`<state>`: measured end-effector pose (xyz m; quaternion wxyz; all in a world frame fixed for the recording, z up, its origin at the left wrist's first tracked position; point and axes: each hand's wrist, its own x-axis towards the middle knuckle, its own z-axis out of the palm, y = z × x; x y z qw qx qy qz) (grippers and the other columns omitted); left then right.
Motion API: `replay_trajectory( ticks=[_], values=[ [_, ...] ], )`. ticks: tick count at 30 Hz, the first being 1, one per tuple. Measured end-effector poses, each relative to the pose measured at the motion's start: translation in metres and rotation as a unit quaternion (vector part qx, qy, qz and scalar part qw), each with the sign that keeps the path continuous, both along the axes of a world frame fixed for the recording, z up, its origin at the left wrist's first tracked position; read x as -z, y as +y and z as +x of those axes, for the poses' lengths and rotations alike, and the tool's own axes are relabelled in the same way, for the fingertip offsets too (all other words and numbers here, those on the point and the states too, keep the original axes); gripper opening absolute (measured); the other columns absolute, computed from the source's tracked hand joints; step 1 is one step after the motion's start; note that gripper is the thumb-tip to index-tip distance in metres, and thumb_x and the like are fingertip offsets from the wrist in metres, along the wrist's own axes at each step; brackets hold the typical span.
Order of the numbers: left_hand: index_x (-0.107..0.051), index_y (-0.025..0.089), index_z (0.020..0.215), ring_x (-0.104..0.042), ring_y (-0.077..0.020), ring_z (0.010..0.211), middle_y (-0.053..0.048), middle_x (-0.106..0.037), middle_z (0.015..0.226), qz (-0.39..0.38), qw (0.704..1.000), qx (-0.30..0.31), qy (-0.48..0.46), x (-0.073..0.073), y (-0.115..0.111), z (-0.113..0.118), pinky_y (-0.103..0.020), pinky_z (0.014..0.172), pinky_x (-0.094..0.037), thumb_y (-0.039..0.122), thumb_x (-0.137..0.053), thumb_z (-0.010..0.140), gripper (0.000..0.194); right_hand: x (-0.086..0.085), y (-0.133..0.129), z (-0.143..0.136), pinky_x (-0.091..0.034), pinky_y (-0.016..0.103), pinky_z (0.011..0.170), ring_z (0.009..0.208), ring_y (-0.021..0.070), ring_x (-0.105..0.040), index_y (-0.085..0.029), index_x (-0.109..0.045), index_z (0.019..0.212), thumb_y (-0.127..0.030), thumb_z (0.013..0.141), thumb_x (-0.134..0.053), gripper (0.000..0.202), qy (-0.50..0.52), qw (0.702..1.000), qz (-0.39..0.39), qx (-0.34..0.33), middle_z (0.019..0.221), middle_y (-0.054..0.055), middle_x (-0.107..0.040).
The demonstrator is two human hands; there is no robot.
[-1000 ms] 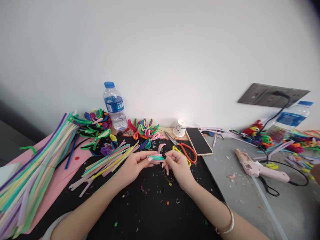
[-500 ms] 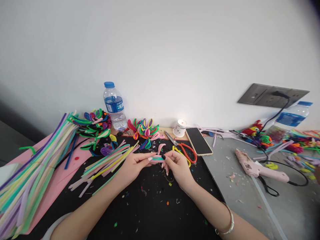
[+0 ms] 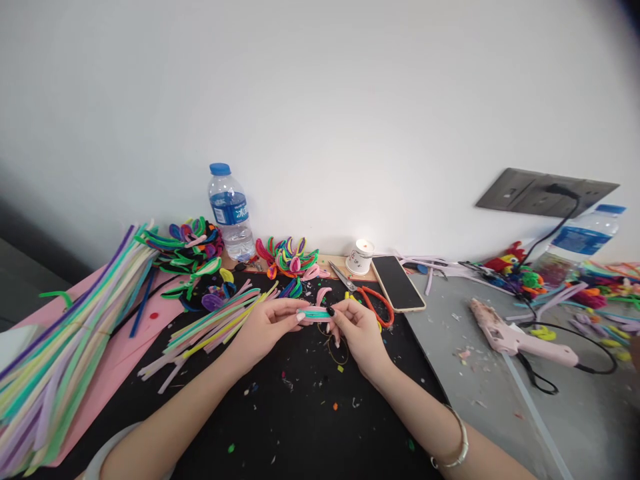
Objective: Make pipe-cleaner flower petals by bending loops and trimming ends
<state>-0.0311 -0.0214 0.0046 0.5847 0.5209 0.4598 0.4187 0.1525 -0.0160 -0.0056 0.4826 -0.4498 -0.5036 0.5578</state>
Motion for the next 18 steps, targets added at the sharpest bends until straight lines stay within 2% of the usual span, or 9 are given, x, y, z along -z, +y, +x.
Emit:
replay_trajectory(
  ticks=[6,18],
  values=[
    [-0.066,0.016,0.097,-0.066,-0.0199,0.087,-0.007,-0.071,0.098,-0.004,1.0,-0.001,0.0,0.0,0.0013,0.0008,-0.03,0.078,-0.053,0.026,-0.065,0.073,0.026,-0.0011,-0.0009,0.0001,-0.035,0.02,0.04,0.039,0.0064,-0.043,-0.017,-0.053,0.071,-0.036,0.075,-0.061,0.021,-0.002,1.0,-0.001,0.002,0.053,-0.003,-0.057],
    [-0.07,0.015,0.081,-0.067,-0.0195,0.08,-0.005,-0.073,0.081,-0.025,0.999,-0.033,0.004,-0.0049,-0.001,0.0031,-0.03,0.078,-0.053,0.024,-0.067,0.068,0.017,0.0002,-0.0004,-0.0001,-0.035,0.019,0.04,0.039,0.0059,-0.044,-0.016,-0.052,0.072,-0.032,0.077,-0.059,0.018,-0.006,1.0,0.002,-0.013,0.055,-0.003,-0.057]
  ],
)
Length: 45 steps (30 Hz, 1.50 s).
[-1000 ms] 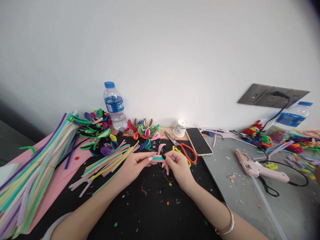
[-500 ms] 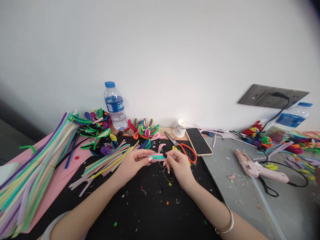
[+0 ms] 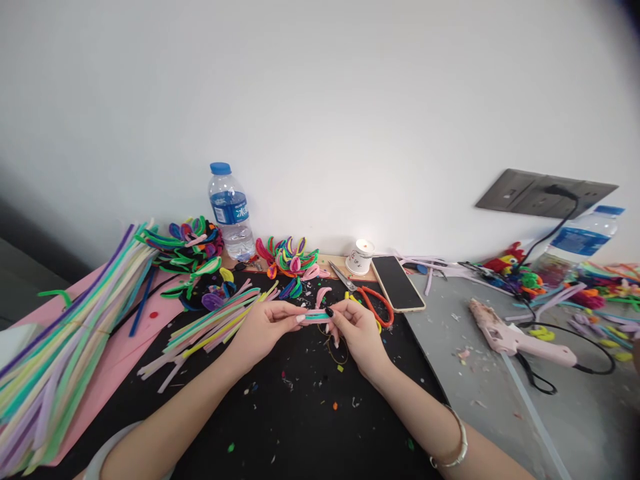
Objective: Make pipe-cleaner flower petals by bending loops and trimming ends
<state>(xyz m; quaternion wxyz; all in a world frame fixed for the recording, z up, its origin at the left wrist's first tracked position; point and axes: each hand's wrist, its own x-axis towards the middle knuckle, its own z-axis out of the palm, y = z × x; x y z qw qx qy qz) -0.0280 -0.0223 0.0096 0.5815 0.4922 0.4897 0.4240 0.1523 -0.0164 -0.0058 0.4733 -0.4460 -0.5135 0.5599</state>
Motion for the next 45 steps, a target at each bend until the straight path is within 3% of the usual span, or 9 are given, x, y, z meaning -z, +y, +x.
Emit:
replay_trajectory(
  ticks=[6,11,16,20,23,26,30,39,45],
  values=[
    [-0.07,0.014,0.082,-0.067,-0.0185,0.078,-0.005,-0.073,0.081,0.008,1.0,0.004,0.016,0.001,0.001,0.0,-0.029,0.076,-0.053,0.025,-0.067,0.069,0.017,-0.001,0.0,-0.001,-0.034,0.019,0.039,0.038,0.0058,-0.043,-0.016,-0.053,0.07,-0.035,0.075,-0.061,0.021,0.004,1.0,-0.008,0.006,0.054,-0.003,-0.057],
    [-0.067,0.015,0.094,-0.066,-0.0189,0.083,-0.006,-0.072,0.093,0.027,0.999,0.022,0.021,0.002,0.003,-0.002,-0.029,0.074,-0.053,0.025,-0.064,0.072,0.025,-0.001,0.0,-0.001,-0.034,0.019,0.039,0.039,0.0058,-0.043,-0.016,-0.053,0.072,-0.035,0.075,-0.06,0.02,0.003,1.0,-0.002,0.007,0.054,-0.003,-0.057],
    [-0.067,0.016,0.091,-0.065,-0.0201,0.086,-0.005,-0.071,0.094,0.074,0.993,0.037,0.089,0.002,0.001,-0.001,-0.029,0.078,-0.05,0.028,-0.064,0.072,0.023,-0.001,0.0,0.0,-0.034,0.018,0.039,0.039,0.0055,-0.043,-0.015,-0.055,0.071,-0.032,0.076,-0.059,0.018,-0.021,1.0,0.007,-0.006,0.055,-0.003,-0.057],
    [-0.068,0.018,0.093,-0.063,-0.0195,0.086,-0.003,-0.071,0.093,0.12,0.972,0.106,0.171,-0.001,-0.004,0.003,-0.027,0.077,-0.048,0.03,-0.06,0.076,0.022,-0.001,-0.005,-0.001,-0.035,0.019,0.04,0.04,0.0055,-0.043,-0.014,-0.059,0.072,-0.027,0.076,-0.058,0.013,-0.065,0.996,0.02,-0.06,0.054,-0.003,-0.054],
    [-0.068,0.018,0.082,-0.061,-0.015,0.073,0.0,-0.069,0.078,0.168,0.944,0.177,0.222,-0.002,-0.005,0.003,-0.023,0.07,-0.044,0.026,-0.05,0.083,0.019,-0.001,-0.009,-0.003,-0.037,0.019,0.041,0.04,0.0061,-0.044,-0.015,-0.059,0.073,-0.025,0.076,-0.057,0.011,-0.086,0.992,0.024,-0.088,0.054,-0.004,-0.054],
    [-0.063,0.016,0.065,-0.057,-0.0122,0.065,0.001,-0.063,0.066,0.202,0.919,0.199,0.274,-0.001,-0.006,0.003,-0.022,0.066,-0.039,0.026,-0.044,0.087,0.031,-0.001,-0.01,-0.004,-0.037,0.019,0.04,0.04,0.0066,-0.045,-0.016,-0.054,0.072,-0.025,0.074,-0.058,0.009,-0.077,0.993,0.018,-0.084,0.054,-0.004,-0.054],
    [-0.057,0.016,0.062,-0.055,-0.0119,0.067,0.002,-0.058,0.066,0.207,0.902,0.224,0.306,0.001,-0.008,0.005,-0.022,0.066,-0.036,0.027,-0.039,0.09,0.035,0.0,-0.008,-0.004,-0.034,0.018,0.039,0.039,0.0061,-0.043,-0.017,-0.05,0.069,-0.024,0.074,-0.059,0.011,-0.076,0.993,0.009,-0.086,0.052,-0.005,-0.053],
    [-0.053,0.016,0.064,-0.053,-0.0114,0.059,0.003,-0.057,0.058,0.158,0.939,0.19,0.24,0.0,-0.011,0.006,-0.021,0.061,-0.037,0.034,-0.032,0.092,0.04,0.003,-0.007,-0.002,-0.029,0.017,0.039,0.039,0.0055,-0.038,-0.019,-0.046,0.078,-0.033,0.086,-0.046,0.017,-0.106,0.989,0.037,-0.094,0.053,-0.006,-0.05],
    [-0.053,0.015,0.06,-0.057,-0.0119,0.067,0.001,-0.062,0.068,0.153,0.941,0.206,0.218,0.0,-0.011,0.006,-0.021,0.065,-0.038,0.032,-0.033,0.092,0.041,0.0,-0.009,-0.001,-0.033,0.019,0.049,0.048,0.0073,-0.044,-0.018,-0.049,0.071,-0.032,0.088,-0.045,0.022,-0.182,0.968,0.097,-0.142,0.054,-0.004,-0.05]
  ],
)
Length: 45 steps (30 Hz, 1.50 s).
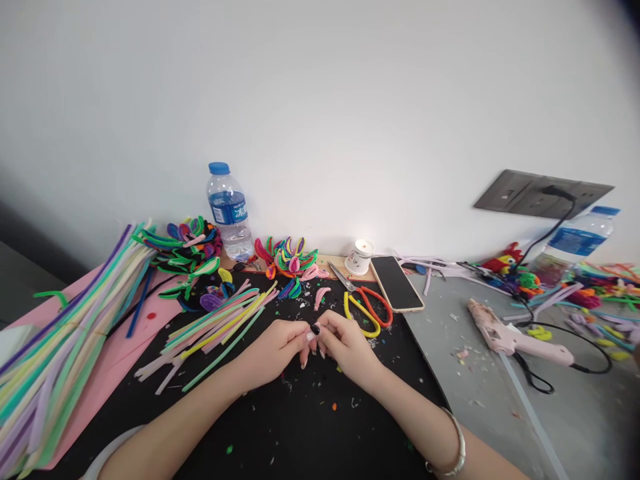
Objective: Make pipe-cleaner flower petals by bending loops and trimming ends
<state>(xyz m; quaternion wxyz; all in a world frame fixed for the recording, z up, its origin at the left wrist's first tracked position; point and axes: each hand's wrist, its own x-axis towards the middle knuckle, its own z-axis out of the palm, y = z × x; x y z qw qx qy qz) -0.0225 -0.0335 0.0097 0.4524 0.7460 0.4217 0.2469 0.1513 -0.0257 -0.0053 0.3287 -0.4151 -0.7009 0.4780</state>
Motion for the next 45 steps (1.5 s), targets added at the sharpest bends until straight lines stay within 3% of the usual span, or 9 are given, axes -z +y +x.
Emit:
replay_trajectory(
  ticks=[6,12,16,21,29,33,37,41,45],
  values=[
    [-0.051,0.016,0.059,-0.056,-0.0112,0.066,0.001,-0.059,0.066,0.026,0.999,0.017,0.028,-0.004,0.0,0.0,-0.021,0.066,-0.039,0.025,-0.032,0.092,0.039,-0.005,-0.002,0.001,-0.031,0.02,0.049,0.046,0.0075,-0.039,-0.017,-0.049,0.066,-0.034,0.088,-0.043,0.028,-0.035,0.999,0.018,0.006,0.049,-0.006,-0.045],
    [-0.049,0.017,0.062,-0.049,-0.0138,0.066,-0.001,-0.052,0.064,0.22,0.965,0.013,0.139,0.001,-0.001,-0.001,-0.025,0.063,-0.036,0.015,-0.032,0.09,0.032,-0.007,-0.008,-0.004,-0.027,0.021,0.046,0.045,0.0085,-0.036,-0.018,-0.042,0.058,-0.039,0.089,-0.036,0.037,-0.063,0.997,-0.012,0.04,0.047,-0.005,-0.041],
    [-0.048,0.016,0.062,-0.046,-0.0151,0.065,-0.002,-0.05,0.063,0.303,0.933,0.032,0.193,0.005,-0.002,0.0,-0.028,0.063,-0.035,0.013,-0.033,0.089,0.03,-0.005,-0.01,-0.007,-0.025,0.021,0.046,0.047,0.0087,-0.035,-0.019,-0.035,0.056,-0.029,0.086,-0.037,0.033,-0.065,0.996,-0.02,0.059,0.049,-0.005,-0.037],
    [-0.049,0.016,0.066,-0.045,-0.0152,0.066,-0.002,-0.052,0.064,0.321,0.918,0.051,0.227,0.008,-0.003,0.001,-0.029,0.064,-0.035,0.011,-0.035,0.088,0.027,-0.006,-0.008,-0.008,-0.023,0.022,0.047,0.049,0.0089,-0.033,-0.019,-0.032,0.054,-0.019,0.08,-0.037,0.027,-0.106,0.992,-0.013,0.065,0.049,-0.005,-0.036],
    [-0.049,0.016,0.064,-0.046,-0.015,0.066,-0.001,-0.052,0.063,0.301,0.927,0.066,0.216,0.006,-0.003,0.0,-0.028,0.064,-0.035,0.011,-0.033,0.089,0.03,-0.01,-0.002,-0.004,-0.024,0.021,0.046,0.047,0.0078,-0.031,-0.019,-0.032,0.055,-0.019,0.079,-0.038,0.025,-0.087,0.995,-0.033,0.023,0.049,-0.006,-0.035],
    [-0.049,0.017,0.064,-0.047,-0.0151,0.067,-0.001,-0.053,0.064,0.268,0.94,0.07,0.197,0.005,-0.003,0.0,-0.027,0.066,-0.036,0.01,-0.033,0.088,0.029,-0.009,-0.002,-0.003,-0.025,0.02,0.046,0.048,0.0079,-0.032,-0.019,-0.033,0.056,-0.018,0.079,-0.039,0.025,-0.089,0.996,-0.019,0.017,0.051,-0.006,-0.035],
    [-0.049,0.017,0.062,-0.05,-0.0134,0.069,-0.001,-0.054,0.066,0.175,0.975,0.055,0.123,-0.002,-0.004,0.0,-0.025,0.068,-0.037,0.01,-0.032,0.088,0.032,-0.013,-0.004,-0.003,-0.028,0.021,0.049,0.05,0.0085,-0.036,-0.018,-0.039,0.057,-0.018,0.082,-0.038,0.025,-0.089,0.996,0.017,0.012,0.053,-0.005,-0.041],
    [-0.052,0.016,0.06,-0.053,-0.0115,0.065,0.001,-0.057,0.061,0.009,0.998,0.057,-0.027,-0.01,-0.006,0.001,-0.023,0.067,-0.038,0.024,-0.033,0.092,0.038,-0.022,-0.012,-0.003,-0.028,0.022,0.05,0.05,0.0088,-0.036,-0.019,-0.035,0.057,-0.017,0.085,-0.036,0.028,-0.091,0.993,0.075,0.008,0.055,-0.004,-0.042],
    [-0.056,0.014,0.068,-0.049,-0.0095,0.049,0.002,-0.055,0.051,-0.177,0.967,0.087,-0.163,-0.006,-0.007,-0.001,-0.021,0.054,-0.035,0.037,-0.044,0.088,0.033,-0.03,-0.02,-0.003,-0.023,0.022,0.047,0.047,0.0083,-0.029,-0.02,-0.025,0.058,-0.017,0.086,-0.037,0.03,-0.093,0.984,0.15,0.011,0.053,-0.006,-0.03]
  ],
)
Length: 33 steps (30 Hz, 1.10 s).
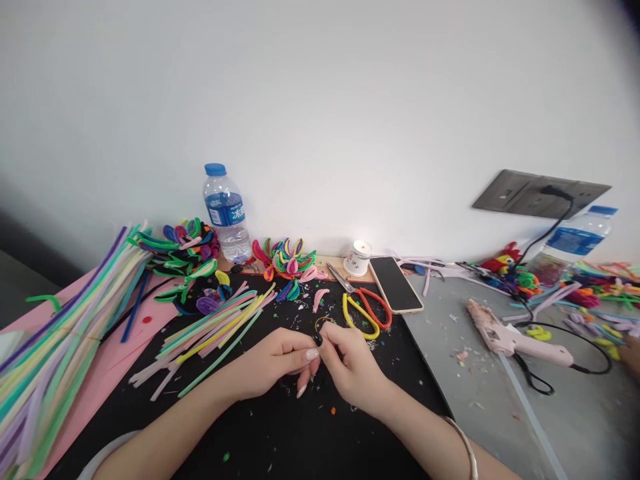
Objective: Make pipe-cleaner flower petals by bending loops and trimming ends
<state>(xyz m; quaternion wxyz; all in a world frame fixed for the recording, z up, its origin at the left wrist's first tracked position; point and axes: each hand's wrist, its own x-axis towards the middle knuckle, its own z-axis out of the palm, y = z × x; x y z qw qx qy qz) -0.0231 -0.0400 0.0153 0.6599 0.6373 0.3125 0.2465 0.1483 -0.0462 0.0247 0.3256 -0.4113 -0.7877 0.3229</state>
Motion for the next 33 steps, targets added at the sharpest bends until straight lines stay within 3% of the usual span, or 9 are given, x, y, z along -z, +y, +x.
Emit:
replay_trajectory(
  ticks=[8,11,13,15,18,20,24,28,33],
  values=[
    [-0.055,0.015,0.051,-0.039,-0.0089,0.037,0.003,-0.046,0.039,-0.189,0.975,0.095,-0.063,0.002,-0.005,-0.003,-0.025,0.048,-0.032,0.06,-0.062,0.064,0.048,-0.006,-0.016,0.0,-0.029,0.025,0.051,0.051,0.0113,-0.036,-0.021,-0.032,0.064,-0.011,0.081,-0.036,0.02,-0.023,0.975,0.2,-0.096,0.056,-0.002,-0.04],
    [-0.052,0.016,0.045,-0.037,-0.0094,0.035,0.003,-0.043,0.037,-0.22,0.963,0.14,-0.063,0.005,-0.005,-0.004,-0.027,0.047,-0.033,0.063,-0.064,0.058,0.05,-0.004,-0.017,0.0,-0.03,0.027,0.052,0.052,0.0128,-0.036,-0.021,-0.037,0.065,-0.011,0.08,-0.035,0.018,-0.04,0.957,0.26,-0.124,0.057,0.0,-0.044],
    [-0.053,0.015,0.048,-0.037,-0.0092,0.035,0.002,-0.045,0.039,-0.207,0.967,0.136,-0.067,0.007,-0.003,-0.003,-0.026,0.046,-0.032,0.062,-0.062,0.061,0.049,-0.001,-0.013,0.001,-0.03,0.027,0.052,0.052,0.0128,-0.036,-0.02,-0.039,0.065,-0.012,0.081,-0.035,0.018,-0.045,0.959,0.253,-0.121,0.056,0.0,-0.044],
    [-0.054,0.015,0.056,-0.039,-0.0088,0.039,0.002,-0.047,0.044,-0.154,0.982,0.089,-0.057,0.009,0.0,-0.002,-0.024,0.047,-0.032,0.058,-0.057,0.069,0.046,0.003,-0.006,0.002,-0.03,0.026,0.053,0.053,0.0121,-0.038,-0.02,-0.039,0.064,-0.015,0.083,-0.035,0.02,-0.038,0.976,0.194,-0.093,0.057,0.0,-0.043],
    [-0.052,0.015,0.063,-0.046,-0.01,0.051,0.002,-0.05,0.054,0.022,0.999,-0.017,0.028,0.006,0.005,0.0,-0.023,0.056,-0.037,0.045,-0.044,0.085,0.038,0.01,0.006,0.002,-0.028,0.022,0.05,0.05,0.009,-0.037,-0.019,-0.038,0.061,-0.022,0.087,-0.036,0.026,0.008,1.0,0.017,-0.008,0.056,-0.003,-0.04],
    [-0.05,0.016,0.061,-0.049,-0.0118,0.062,0.0,-0.052,0.061,0.169,0.977,-0.058,0.116,0.004,0.007,0.0,-0.024,0.064,-0.038,0.034,-0.036,0.09,0.037,0.014,0.011,0.0,-0.027,0.021,0.048,0.049,0.0085,-0.035,-0.019,-0.038,0.059,-0.028,0.087,-0.038,0.029,0.051,0.994,-0.092,0.028,0.053,-0.005,-0.037],
    [-0.049,0.017,0.063,-0.047,-0.0148,0.071,-0.001,-0.052,0.066,0.382,0.891,-0.063,0.237,0.006,0.007,0.0,-0.026,0.068,-0.036,0.017,-0.031,0.09,0.032,0.018,0.013,-0.005,-0.024,0.02,0.043,0.044,0.007,-0.03,-0.019,-0.037,0.054,-0.024,0.083,-0.037,0.029,0.128,0.956,-0.262,0.039,0.047,-0.006,-0.033],
    [-0.05,0.017,0.069,-0.046,-0.0157,0.07,-0.001,-0.052,0.065,0.461,0.834,-0.056,0.297,0.012,0.007,0.0,-0.028,0.067,-0.033,0.01,-0.034,0.087,0.026,0.018,0.013,-0.008,-0.018,0.02,0.041,0.04,0.0054,-0.024,-0.019,-0.033,0.054,-0.016,0.076,-0.039,0.023,0.162,0.929,-0.328,0.062,0.044,-0.008,-0.032],
    [-0.05,0.017,0.07,-0.046,-0.0157,0.069,-0.001,-0.053,0.064,0.469,0.824,-0.063,0.312,0.014,0.006,0.001,-0.028,0.065,-0.032,0.008,-0.035,0.085,0.024,0.02,0.014,-0.007,-0.016,0.02,0.041,0.04,0.0044,-0.022,-0.019,-0.034,0.056,-0.019,0.076,-0.041,0.021,0.173,0.926,-0.329,0.065,0.047,-0.009,-0.035]
  ],
)
